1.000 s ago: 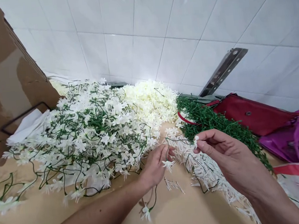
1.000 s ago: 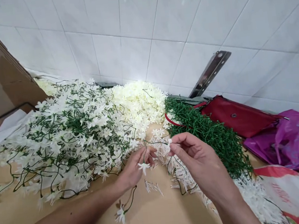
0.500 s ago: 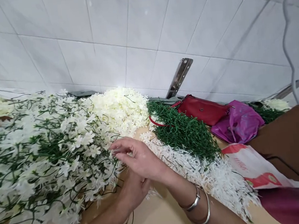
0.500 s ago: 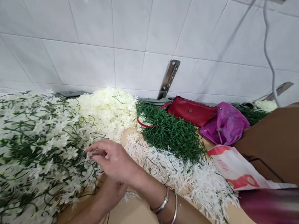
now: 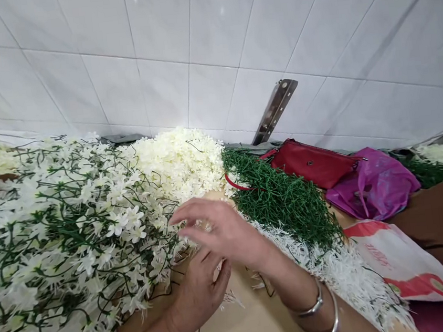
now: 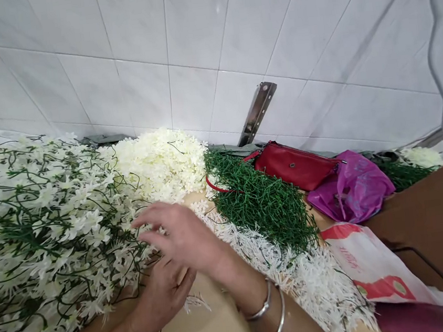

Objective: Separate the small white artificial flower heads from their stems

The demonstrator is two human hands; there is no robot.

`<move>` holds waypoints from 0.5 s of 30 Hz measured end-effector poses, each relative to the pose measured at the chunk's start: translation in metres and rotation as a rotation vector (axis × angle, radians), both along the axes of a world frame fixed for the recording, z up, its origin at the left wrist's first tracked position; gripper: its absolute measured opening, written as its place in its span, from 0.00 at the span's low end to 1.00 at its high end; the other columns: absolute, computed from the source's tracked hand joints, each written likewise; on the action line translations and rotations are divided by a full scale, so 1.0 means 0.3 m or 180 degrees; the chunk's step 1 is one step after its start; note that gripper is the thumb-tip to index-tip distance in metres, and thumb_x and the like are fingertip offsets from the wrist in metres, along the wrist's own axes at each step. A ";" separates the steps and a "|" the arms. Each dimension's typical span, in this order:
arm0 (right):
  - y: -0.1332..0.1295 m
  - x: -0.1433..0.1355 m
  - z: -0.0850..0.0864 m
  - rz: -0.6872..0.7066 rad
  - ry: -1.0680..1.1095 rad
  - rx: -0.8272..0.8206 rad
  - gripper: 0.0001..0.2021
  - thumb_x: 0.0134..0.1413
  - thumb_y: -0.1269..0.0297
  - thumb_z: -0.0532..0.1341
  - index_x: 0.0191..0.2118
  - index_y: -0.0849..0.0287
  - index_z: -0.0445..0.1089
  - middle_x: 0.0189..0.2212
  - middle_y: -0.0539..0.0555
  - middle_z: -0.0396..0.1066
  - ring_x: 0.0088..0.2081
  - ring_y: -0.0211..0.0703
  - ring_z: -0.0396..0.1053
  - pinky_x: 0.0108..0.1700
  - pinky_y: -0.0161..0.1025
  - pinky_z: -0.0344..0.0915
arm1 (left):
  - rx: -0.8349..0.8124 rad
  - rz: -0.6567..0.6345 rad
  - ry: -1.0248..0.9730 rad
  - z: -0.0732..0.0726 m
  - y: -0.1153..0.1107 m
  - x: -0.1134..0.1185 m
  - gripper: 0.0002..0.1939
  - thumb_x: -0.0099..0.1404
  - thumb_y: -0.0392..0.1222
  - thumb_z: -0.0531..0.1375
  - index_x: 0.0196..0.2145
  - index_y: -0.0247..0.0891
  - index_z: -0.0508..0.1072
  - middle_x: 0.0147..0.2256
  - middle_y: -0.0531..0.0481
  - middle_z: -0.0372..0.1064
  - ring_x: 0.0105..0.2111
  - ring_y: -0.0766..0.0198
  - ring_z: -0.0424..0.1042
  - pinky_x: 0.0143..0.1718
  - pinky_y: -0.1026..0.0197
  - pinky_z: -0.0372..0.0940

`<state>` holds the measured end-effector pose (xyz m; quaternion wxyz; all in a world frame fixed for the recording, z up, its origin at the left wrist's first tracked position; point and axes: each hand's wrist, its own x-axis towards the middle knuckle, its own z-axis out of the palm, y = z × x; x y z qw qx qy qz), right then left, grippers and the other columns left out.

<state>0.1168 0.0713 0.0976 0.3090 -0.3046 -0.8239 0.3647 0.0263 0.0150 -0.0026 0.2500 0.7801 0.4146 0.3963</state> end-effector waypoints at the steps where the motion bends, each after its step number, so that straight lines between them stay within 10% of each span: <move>1: 0.032 0.038 0.005 -0.0345 -0.0056 0.0048 0.07 0.64 0.66 0.63 0.45 0.55 0.79 0.46 0.54 0.79 0.47 0.43 0.76 0.52 0.45 0.71 | 0.0213 -0.0051 -0.0254 -0.005 -0.014 -0.023 0.13 0.72 0.35 0.51 0.43 0.39 0.76 0.40 0.41 0.78 0.42 0.55 0.78 0.43 0.55 0.75; 6: 0.230 0.176 -0.057 -0.1976 -0.1565 0.0937 0.12 0.63 0.74 0.61 0.49 0.61 0.77 0.46 0.60 0.75 0.42 0.47 0.74 0.48 0.44 0.67 | 0.0662 -0.0325 -0.0612 -0.008 -0.041 -0.058 0.12 0.71 0.30 0.54 0.47 0.40 0.73 0.46 0.41 0.76 0.48 0.60 0.78 0.50 0.59 0.74; 15: 0.326 0.232 -0.074 -0.2212 -0.1609 0.1211 0.08 0.59 0.74 0.61 0.35 0.60 0.79 0.37 0.59 0.73 0.38 0.47 0.71 0.43 0.42 0.64 | 0.0794 -0.0318 -0.0530 -0.013 -0.038 -0.046 0.12 0.69 0.27 0.56 0.46 0.38 0.74 0.45 0.42 0.78 0.45 0.61 0.79 0.47 0.61 0.74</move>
